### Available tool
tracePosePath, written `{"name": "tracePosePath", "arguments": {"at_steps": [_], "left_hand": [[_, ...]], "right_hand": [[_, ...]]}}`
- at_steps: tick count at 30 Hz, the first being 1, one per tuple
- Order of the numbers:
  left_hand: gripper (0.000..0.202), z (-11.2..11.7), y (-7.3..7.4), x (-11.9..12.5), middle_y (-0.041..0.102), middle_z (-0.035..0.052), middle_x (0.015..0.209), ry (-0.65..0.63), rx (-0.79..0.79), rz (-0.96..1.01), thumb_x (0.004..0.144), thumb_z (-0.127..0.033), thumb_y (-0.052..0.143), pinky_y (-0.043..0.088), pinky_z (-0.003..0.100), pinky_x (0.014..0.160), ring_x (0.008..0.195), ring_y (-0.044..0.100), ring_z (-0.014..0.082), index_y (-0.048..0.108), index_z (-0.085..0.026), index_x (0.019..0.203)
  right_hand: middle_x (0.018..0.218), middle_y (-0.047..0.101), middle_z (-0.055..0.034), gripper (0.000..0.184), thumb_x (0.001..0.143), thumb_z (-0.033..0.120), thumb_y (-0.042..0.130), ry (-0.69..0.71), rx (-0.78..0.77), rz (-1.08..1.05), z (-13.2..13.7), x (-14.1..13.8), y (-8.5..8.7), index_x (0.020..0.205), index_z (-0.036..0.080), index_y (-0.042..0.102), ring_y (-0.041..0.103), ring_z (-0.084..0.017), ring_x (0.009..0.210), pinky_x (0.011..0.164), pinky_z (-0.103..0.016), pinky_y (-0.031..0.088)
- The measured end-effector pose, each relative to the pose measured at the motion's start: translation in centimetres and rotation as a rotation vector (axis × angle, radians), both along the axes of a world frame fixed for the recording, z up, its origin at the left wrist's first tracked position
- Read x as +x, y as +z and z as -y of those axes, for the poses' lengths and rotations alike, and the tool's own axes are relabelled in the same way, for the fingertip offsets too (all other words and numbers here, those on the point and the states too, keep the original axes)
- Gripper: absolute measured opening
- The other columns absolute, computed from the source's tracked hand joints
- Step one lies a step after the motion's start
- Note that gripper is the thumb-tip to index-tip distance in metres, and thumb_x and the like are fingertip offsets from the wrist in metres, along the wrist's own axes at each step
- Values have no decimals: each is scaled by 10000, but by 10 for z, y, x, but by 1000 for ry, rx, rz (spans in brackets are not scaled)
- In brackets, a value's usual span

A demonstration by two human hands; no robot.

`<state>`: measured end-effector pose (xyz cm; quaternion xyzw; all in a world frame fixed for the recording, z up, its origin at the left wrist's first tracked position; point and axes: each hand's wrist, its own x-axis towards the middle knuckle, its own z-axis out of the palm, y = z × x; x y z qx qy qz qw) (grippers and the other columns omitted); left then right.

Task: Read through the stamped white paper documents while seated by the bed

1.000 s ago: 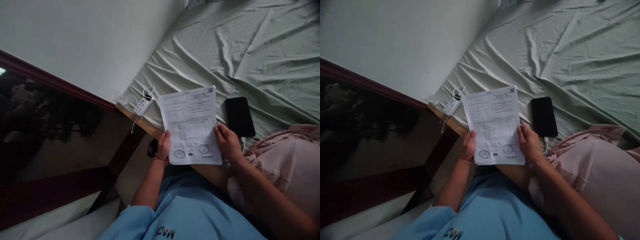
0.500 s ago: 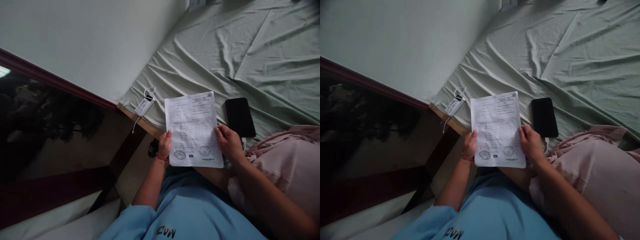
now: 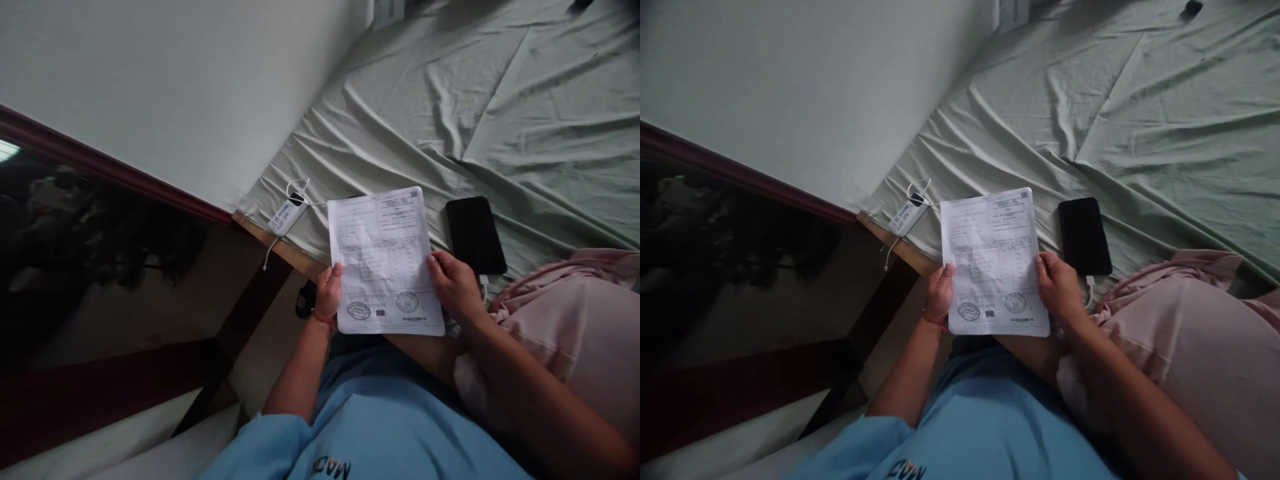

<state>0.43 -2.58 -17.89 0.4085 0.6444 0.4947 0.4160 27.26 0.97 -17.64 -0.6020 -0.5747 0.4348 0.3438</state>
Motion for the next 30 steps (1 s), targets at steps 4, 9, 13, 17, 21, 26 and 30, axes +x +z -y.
{"name": "tracePosePath", "arguments": {"at_steps": [4,9,13,17,21,26,30], "left_hand": [[543,0,0,-1,504,19,627,-20,7,-57,884,-673,573,336,255,561,605,432,114,614,-156,721],[532,0,-2,-1,523,15,653,-6,-13,23,867,-669,603,342,240,562,600,434,106,615,-153,739],[555,-3,0,2,533,22,652,-21,-27,25,852,-676,615,336,235,548,598,434,103,614,-139,712],[575,-5,0,4,533,23,641,-37,-40,-3,859,-687,594,361,233,557,594,444,103,596,-137,691],[618,-6,-1,8,591,48,705,-54,-79,-33,854,-730,557,409,239,591,640,499,120,632,-122,772],[602,0,-1,3,539,27,669,-27,-35,-58,856,-728,557,373,235,563,618,451,110,590,-140,732],[602,18,9,1,439,2,593,-67,-74,-107,871,-702,558,305,234,530,577,371,93,495,-155,627]], "right_hand": [[765,635,-74,487,904,561,415,-8,20,12,0,0,1,931,141,662,551,-172,663,604,-251,363],[780,643,-79,483,908,559,413,-7,24,16,0,1,0,945,147,663,562,-180,677,604,-253,360],[812,653,-84,472,917,560,423,-14,27,-22,0,1,0,953,149,651,572,-184,699,615,-253,376],[811,641,-77,474,921,573,419,-48,57,-36,1,1,3,930,150,634,560,-171,702,633,-251,378],[763,613,-65,480,920,593,418,-76,73,-12,2,0,4,897,157,620,540,-161,661,624,-255,369],[879,652,-77,519,917,650,493,-61,-48,-250,2,-1,5,1023,164,639,585,-188,748,624,-252,436],[998,675,-94,597,858,678,614,-17,-189,-549,3,-1,7,1181,176,624,643,-229,828,644,-280,519]]}}
